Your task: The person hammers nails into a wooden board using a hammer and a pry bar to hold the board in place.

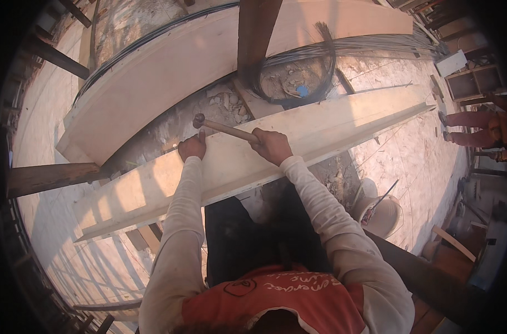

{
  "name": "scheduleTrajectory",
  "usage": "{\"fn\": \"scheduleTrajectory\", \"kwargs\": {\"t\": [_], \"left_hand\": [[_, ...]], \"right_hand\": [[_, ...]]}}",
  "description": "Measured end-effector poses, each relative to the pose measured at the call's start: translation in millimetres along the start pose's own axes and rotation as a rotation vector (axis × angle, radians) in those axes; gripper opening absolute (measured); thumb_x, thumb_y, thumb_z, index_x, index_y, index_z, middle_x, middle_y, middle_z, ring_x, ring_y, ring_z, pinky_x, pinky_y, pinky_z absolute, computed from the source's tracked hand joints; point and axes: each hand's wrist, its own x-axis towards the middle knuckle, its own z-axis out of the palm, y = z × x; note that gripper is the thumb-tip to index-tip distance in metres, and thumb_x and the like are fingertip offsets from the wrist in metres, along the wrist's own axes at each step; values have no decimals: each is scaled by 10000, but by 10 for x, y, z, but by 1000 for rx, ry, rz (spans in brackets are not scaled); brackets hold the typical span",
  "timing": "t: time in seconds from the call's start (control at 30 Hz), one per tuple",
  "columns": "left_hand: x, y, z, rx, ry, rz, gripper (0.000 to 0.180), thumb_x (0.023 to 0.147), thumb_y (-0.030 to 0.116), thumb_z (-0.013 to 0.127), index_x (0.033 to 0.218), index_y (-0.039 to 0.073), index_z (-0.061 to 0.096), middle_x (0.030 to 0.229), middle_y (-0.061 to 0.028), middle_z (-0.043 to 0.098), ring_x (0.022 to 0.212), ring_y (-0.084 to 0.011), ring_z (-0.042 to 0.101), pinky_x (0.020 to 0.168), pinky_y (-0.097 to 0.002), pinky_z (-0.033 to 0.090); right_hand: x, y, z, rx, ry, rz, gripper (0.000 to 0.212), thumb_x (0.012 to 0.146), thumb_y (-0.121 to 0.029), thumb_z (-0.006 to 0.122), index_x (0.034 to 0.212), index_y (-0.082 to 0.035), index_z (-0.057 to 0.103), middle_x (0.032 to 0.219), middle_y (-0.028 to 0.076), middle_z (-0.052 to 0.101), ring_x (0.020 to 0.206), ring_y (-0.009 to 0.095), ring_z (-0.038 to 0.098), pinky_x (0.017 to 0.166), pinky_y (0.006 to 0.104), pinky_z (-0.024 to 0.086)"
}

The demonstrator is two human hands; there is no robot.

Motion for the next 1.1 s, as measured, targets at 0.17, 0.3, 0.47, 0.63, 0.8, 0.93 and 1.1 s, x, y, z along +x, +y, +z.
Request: {"fn": "scheduleTrajectory", "kwargs": {"t": [0.17,0.3,0.47,0.63,0.8,0.93,1.1], "left_hand": [[-85,-279,-164,20,-45,211,623,848,633,530,989,56,716,997,-203,703,958,-323,661,904,-457,411],[-344,31,-783,8,-36,253,688,758,676,613,998,39,714,1018,-207,693,953,-320,649,928,-447,396],[-783,218,-1242,-9,290,281,633,733,587,697,1046,36,711,958,-204,690,935,-308,631,999,-457,344],[-956,233,-1370,8,477,317,571,734,562,714,1023,69,718,1030,-160,690,1040,-277,604,1012,-446,325],[-1055,212,-1210,34,505,359,500,761,518,709,1012,86,718,1089,-105,689,1077,-265,594,996,-434,344],[-1146,55,-1145,81,376,471,428,801,463,682,1057,121,711,1107,-93,687,1070,-265,596,950,-421,392],[-1274,157,-1343,83,213,506,421,808,421,676,1154,181,687,1046,-111,706,1039,-285,616,928,-431,431]], "right_hand": [[-704,-468,-236,472,135,252,300,851,-320,687,874,-42,576,700,103,618,636,253,626,595,402,481],[-1393,-531,-325,1052,199,419,246,885,-267,672,874,-57,544,650,8,513,544,94,502,495,282,418],[-2023,-661,-358,1326,183,409,229,927,-256,637,985,-97,483,664,-20,450,481,66,416,443,234,377],[-2216,-952,-279,1708,-51,455,236,977,-301,584,972,-154,399,686,-20,417,493,77,403,457,246,410],[-2287,-1161,-207,1767,-75,434,238,981,-298,572,949,-141,396,676,-9,449,487,111,432,475,290,437],[-2267,-1211,-208,1901,-156,380,247,974,-323,570,907,-120,445,663,9,498,512,138,480,473,301,441],[-2297,-1308,-23,2302,-302,438,275,971,-363,549,983,-111,440,754,30,539,613,168,558,515,300,465]]}}
